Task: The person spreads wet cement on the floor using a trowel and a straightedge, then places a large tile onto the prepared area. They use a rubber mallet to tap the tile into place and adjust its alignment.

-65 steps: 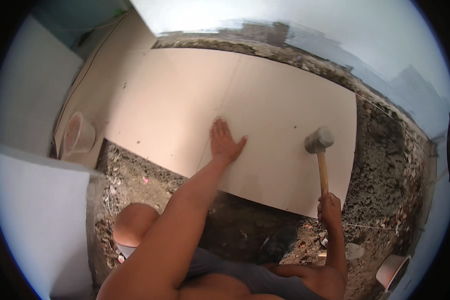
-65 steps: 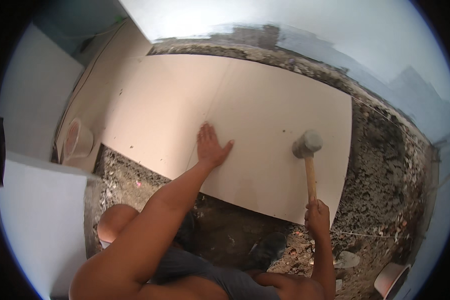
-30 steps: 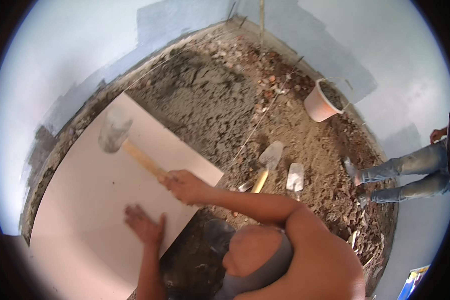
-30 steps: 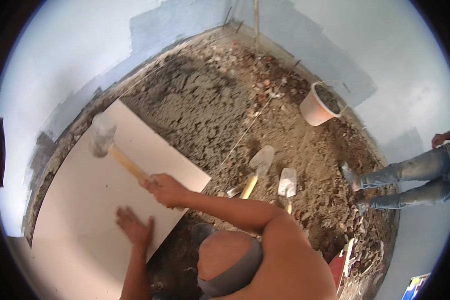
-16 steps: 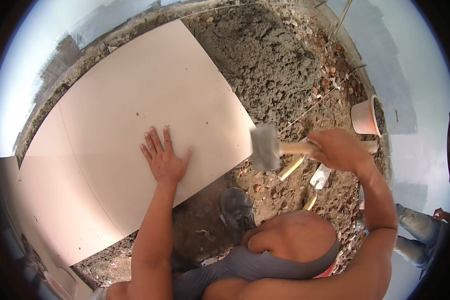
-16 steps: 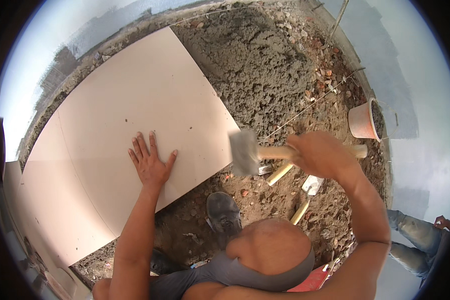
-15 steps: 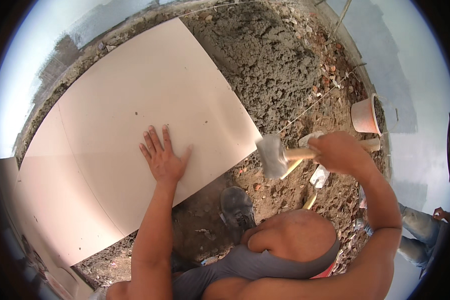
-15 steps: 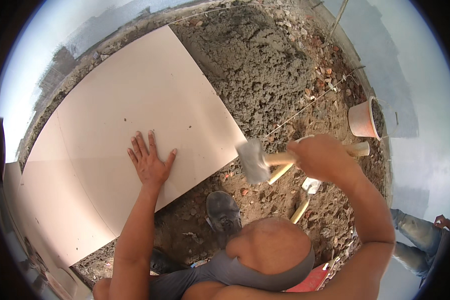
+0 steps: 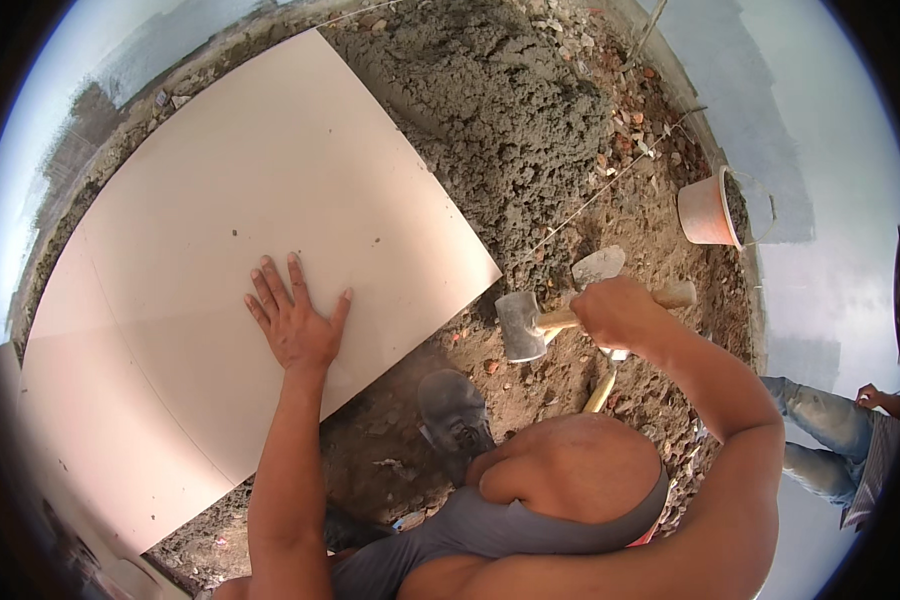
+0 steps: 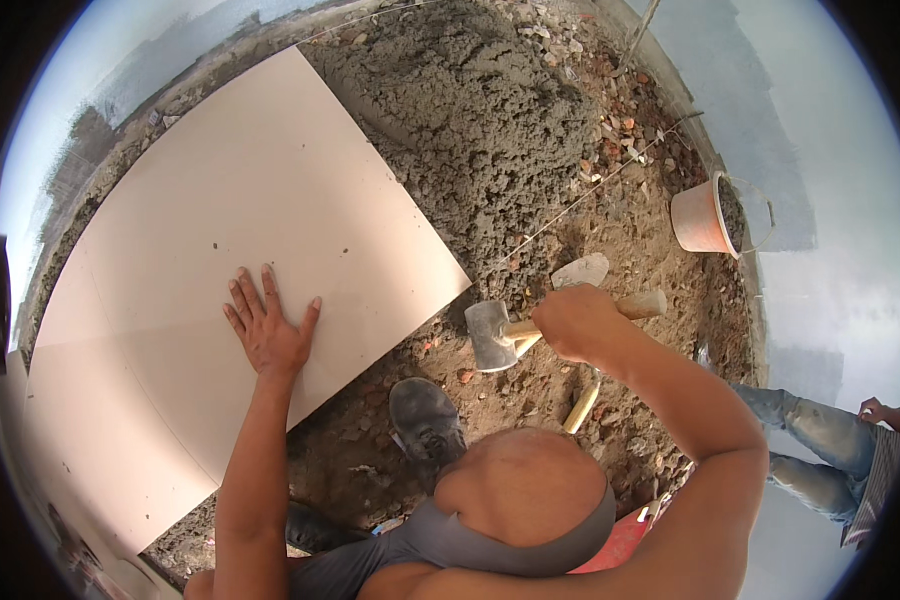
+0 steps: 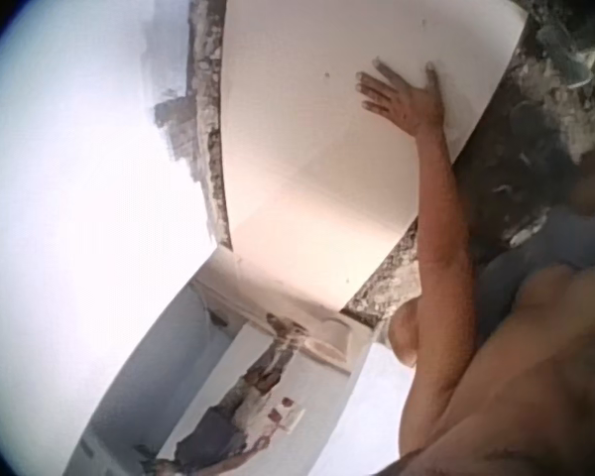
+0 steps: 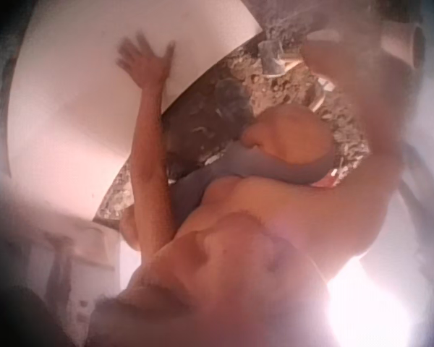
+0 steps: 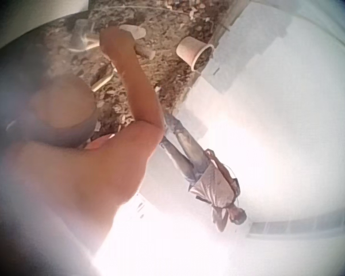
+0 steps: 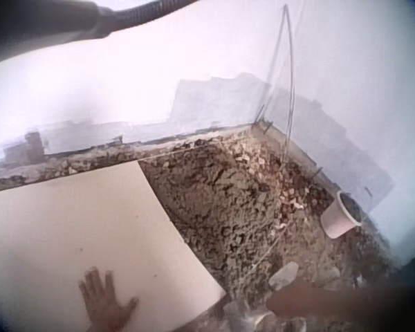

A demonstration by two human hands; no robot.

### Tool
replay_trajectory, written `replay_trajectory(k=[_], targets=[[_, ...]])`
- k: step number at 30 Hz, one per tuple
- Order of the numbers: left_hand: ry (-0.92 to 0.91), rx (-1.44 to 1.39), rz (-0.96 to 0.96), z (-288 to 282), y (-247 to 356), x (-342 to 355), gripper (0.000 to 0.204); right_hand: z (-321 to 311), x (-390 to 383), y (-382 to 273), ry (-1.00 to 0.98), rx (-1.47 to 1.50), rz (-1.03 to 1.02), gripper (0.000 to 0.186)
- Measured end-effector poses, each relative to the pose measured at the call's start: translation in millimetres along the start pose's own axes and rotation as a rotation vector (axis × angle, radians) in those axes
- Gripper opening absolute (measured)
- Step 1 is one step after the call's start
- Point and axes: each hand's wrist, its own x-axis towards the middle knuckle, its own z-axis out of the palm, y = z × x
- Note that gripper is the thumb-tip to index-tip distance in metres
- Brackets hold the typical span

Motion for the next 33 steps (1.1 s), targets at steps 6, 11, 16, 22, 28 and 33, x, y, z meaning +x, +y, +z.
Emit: replay_trajectory(k=[6, 11, 16, 22, 28, 33], targets=[[-0.005, 0.013, -0.007, 0.3, 3.5, -2.4, 0.092, -20.7, 10.2, 11.3, -0.137, -0.001, 0.004, 0.014], [0.102, -0.042, 0.024, 14.4, -8.9, -1.9, 0.093, -31.7, -4.9, 10.6, 0.008, -0.049, 0.008, 0.026], [0.064, -0.114, 0.001, 5.6, -15.7, -0.3, 0.096, -54.1, -35.8, 13.7, 0.464, 0.253, -0.376, 0.031], [0.012, -0.192, 0.080, 5.7, -22.8, -24.8, 0.100, -19.9, 23.7, -28.9, 0.548, 1.150, -0.333, 0.030], [0.054, -0.256, 0.047, 0.6, -8.6, -43.0, 0.099, -67.5, 54.1, -90.0, 0.498, 1.469, -0.468, 0.038], [0.082, -0.284, 0.021, 5.5, -15.3, -47.1, 0.099, -143.0, 48.7, -148.7, 0.729, 1.498, -0.945, 0.046]])
